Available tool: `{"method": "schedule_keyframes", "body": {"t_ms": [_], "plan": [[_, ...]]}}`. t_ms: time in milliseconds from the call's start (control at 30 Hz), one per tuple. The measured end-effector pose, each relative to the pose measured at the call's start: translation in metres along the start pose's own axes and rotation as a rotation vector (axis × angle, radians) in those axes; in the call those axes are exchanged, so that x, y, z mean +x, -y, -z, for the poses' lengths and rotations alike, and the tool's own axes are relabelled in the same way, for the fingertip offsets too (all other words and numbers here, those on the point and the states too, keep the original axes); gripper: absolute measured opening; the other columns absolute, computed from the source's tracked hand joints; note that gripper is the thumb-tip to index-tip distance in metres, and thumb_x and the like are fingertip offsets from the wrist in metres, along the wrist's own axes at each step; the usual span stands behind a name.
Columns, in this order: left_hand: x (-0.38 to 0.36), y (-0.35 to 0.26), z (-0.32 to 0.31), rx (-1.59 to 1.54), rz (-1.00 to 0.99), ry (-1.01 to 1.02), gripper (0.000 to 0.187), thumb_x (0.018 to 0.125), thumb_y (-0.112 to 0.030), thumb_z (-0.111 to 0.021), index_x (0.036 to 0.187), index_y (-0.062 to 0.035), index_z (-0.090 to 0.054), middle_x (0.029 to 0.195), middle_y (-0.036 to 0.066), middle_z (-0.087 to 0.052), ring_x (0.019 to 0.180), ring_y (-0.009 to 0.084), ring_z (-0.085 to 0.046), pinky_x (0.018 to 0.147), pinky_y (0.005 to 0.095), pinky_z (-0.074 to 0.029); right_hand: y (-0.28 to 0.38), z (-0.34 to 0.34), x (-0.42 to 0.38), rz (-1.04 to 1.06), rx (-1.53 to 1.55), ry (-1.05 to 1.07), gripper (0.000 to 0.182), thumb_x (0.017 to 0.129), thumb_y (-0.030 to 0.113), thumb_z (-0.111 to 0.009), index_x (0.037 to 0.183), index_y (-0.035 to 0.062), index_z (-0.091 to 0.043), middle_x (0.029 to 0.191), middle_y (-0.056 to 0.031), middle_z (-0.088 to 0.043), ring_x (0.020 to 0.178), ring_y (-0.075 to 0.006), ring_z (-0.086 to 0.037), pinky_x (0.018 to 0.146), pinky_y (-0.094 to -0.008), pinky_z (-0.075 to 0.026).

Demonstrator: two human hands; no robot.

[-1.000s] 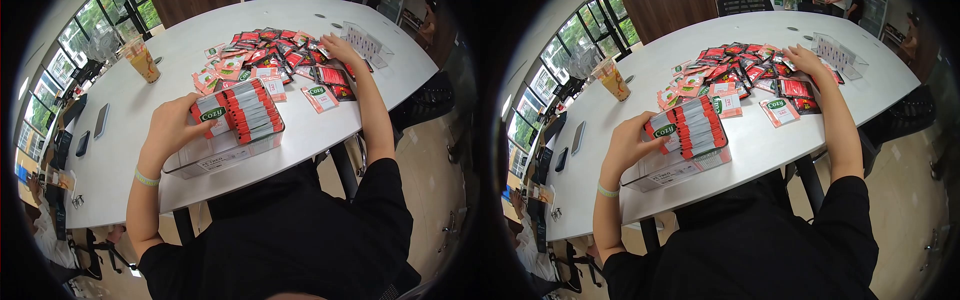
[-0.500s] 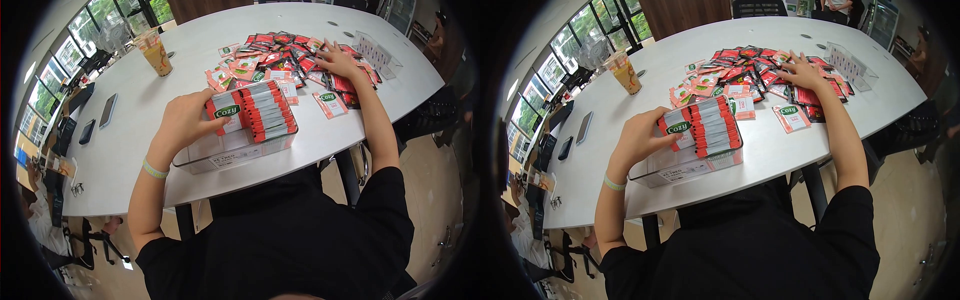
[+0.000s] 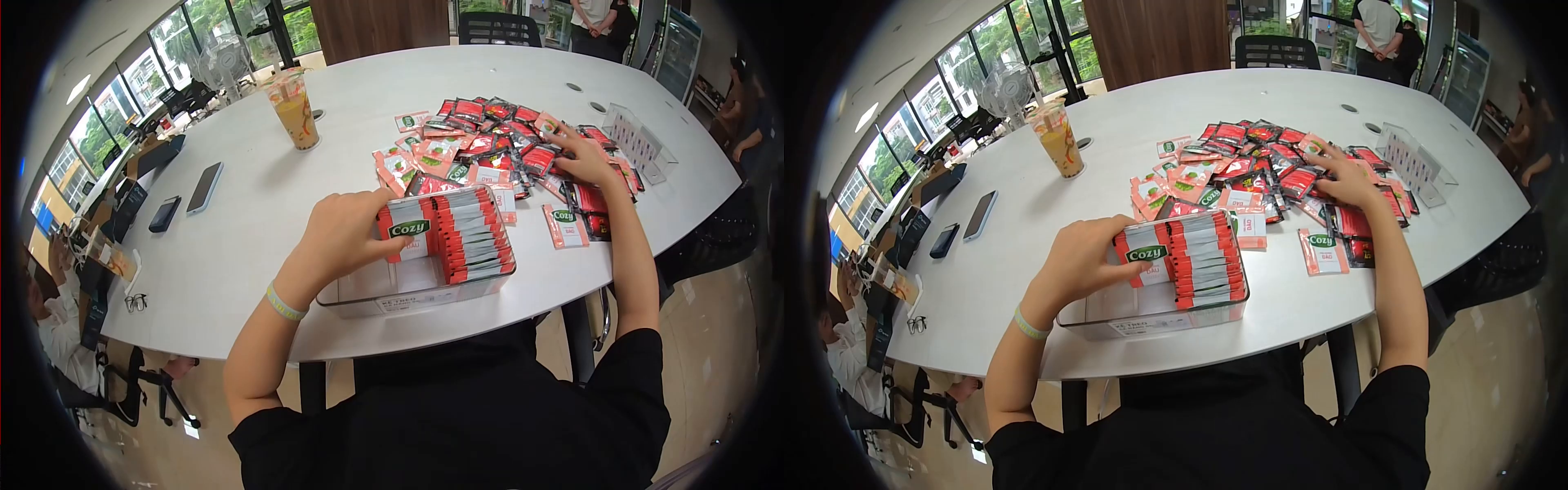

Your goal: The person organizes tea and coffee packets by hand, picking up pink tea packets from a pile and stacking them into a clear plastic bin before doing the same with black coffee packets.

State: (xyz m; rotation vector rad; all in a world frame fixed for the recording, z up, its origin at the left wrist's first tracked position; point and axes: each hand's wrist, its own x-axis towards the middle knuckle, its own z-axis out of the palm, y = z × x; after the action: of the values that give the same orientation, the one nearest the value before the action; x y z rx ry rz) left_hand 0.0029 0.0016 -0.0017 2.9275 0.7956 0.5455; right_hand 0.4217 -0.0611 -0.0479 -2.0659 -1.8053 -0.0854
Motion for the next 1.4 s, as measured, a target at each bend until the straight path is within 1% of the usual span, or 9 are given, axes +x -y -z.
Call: {"method": "schedule_keyframes", "body": {"t_ms": [167, 333, 567, 833, 900, 1100, 1233, 1300, 1400], "plan": [[0.000, 0.002, -0.002, -0.007, -0.023, -0.014, 0.043, 0.066, -0.038, -0.067, 0.094, -0.0064, -0.058, 0.073, 0.009, -0.060, 0.069, 0.0267, -0.058, 0.060, 0.0337, -0.043, -0.001, -0.006, 0.006, 0.053, 0.176, 0.061, 0.038, 0.072, 0.015, -0.058, 0.110, 0.0198, -0.060, 0.132, -0.0136, -0.039, 0.116, -0.0271, -0.043, 0.089, -0.0332, -0.039], [0.000, 0.004, -0.002, 0.037, -0.026, 0.003, 0.047, 0.065, -0.039, -0.066, 0.095, -0.0051, -0.056, 0.066, 0.008, -0.058, 0.064, 0.0248, -0.057, 0.056, 0.0348, -0.042, -0.013, -0.002, 0.008, -0.002, 0.573, -0.162, 0.019, 0.083, 0.017, -0.055, 0.091, 0.0010, -0.060, 0.075, 0.0006, -0.057, 0.072, -0.0060, -0.048, 0.066, -0.0197, -0.039], [-0.001, 0.004, -0.004, -0.008, -0.045, -0.051, 0.047, 0.066, -0.039, -0.066, 0.098, -0.0060, -0.056, 0.065, 0.008, -0.058, 0.065, 0.0247, -0.058, 0.056, 0.0350, -0.042, 0.006, 0.008, 0.005, -0.149, 1.262, -0.254, 0.030, 0.085, 0.031, -0.054, 0.096, 0.0031, -0.061, 0.084, -0.0013, -0.062, 0.073, -0.0070, -0.056, 0.067, -0.0218, -0.041], [0.000, 0.001, -0.001, -0.009, 0.005, 0.005, 0.047, 0.065, -0.040, -0.065, 0.094, -0.0040, -0.057, 0.074, 0.012, -0.060, 0.070, 0.0282, -0.057, 0.061, 0.0347, -0.043, -0.022, -0.033, 0.029, -0.275, -0.531, -0.758, 0.056, 0.079, 0.058, -0.043, 0.112, 0.0146, -0.057, 0.098, -0.0139, -0.062, 0.102, -0.0267, -0.054, 0.089, -0.0546, -0.030], [0.000, 0.000, 0.000, 0.001, 0.012, 0.017, 0.047, 0.065, -0.040, -0.065, 0.094, -0.0039, -0.057, 0.073, 0.012, -0.060, 0.070, 0.0283, -0.057, 0.061, 0.0348, -0.043, -0.036, -0.042, 0.029, -0.300, -0.504, -0.690, 0.057, 0.080, 0.060, -0.038, 0.113, 0.0169, -0.057, 0.100, -0.0166, -0.060, 0.104, -0.0282, -0.052, 0.088, -0.0637, -0.021], [0.000, -0.001, 0.001, -0.017, 0.017, 0.005, 0.046, 0.065, -0.040, -0.065, 0.092, -0.0037, -0.057, 0.072, 0.013, -0.059, 0.069, 0.0286, -0.057, 0.061, 0.0349, -0.043, 0.012, 0.001, 0.018, -0.286, 0.010, -0.216, 0.051, 0.081, 0.054, -0.043, 0.086, 0.0102, -0.068, 0.060, -0.0064, -0.061, 0.067, -0.0221, -0.062, 0.066, -0.0359, -0.045], [0.001, -0.001, 0.000, 0.023, 0.040, 0.041, 0.045, 0.065, -0.039, -0.065, 0.091, -0.0039, -0.057, 0.072, 0.012, -0.059, 0.068, 0.0286, -0.056, 0.061, 0.0349, -0.043, 0.023, -0.043, 0.033, 0.254, -0.084, -0.415, 0.049, 0.084, 0.051, -0.040, 0.115, 0.0166, -0.056, 0.110, -0.0132, -0.057, 0.110, -0.0263, -0.048, 0.096, -0.0490, -0.025], [0.001, -0.001, 0.000, 0.017, 0.033, 0.039, 0.045, 0.064, -0.039, -0.065, 0.091, -0.0040, -0.057, 0.072, 0.012, -0.059, 0.068, 0.0286, -0.056, 0.061, 0.0348, -0.043, 0.053, -0.037, 0.017, 0.093, -0.135, 0.019, 0.053, 0.084, 0.052, -0.039, 0.125, 0.0179, -0.046, 0.129, -0.0106, -0.043, 0.123, -0.0272, -0.034, 0.100, -0.0546, -0.008], [0.000, -0.003, 0.000, 0.002, 0.028, 0.024, 0.044, 0.064, -0.039, -0.065, 0.090, -0.0040, -0.057, 0.072, 0.012, -0.059, 0.068, 0.0286, -0.056, 0.061, 0.0347, -0.042, 0.054, -0.023, 0.019, 0.119, -0.057, 0.004, 0.048, 0.086, 0.050, -0.037, 0.104, 0.0113, -0.061, 0.110, -0.0095, -0.056, 0.116, -0.0264, -0.042, 0.101, -0.0532, -0.012]]}}
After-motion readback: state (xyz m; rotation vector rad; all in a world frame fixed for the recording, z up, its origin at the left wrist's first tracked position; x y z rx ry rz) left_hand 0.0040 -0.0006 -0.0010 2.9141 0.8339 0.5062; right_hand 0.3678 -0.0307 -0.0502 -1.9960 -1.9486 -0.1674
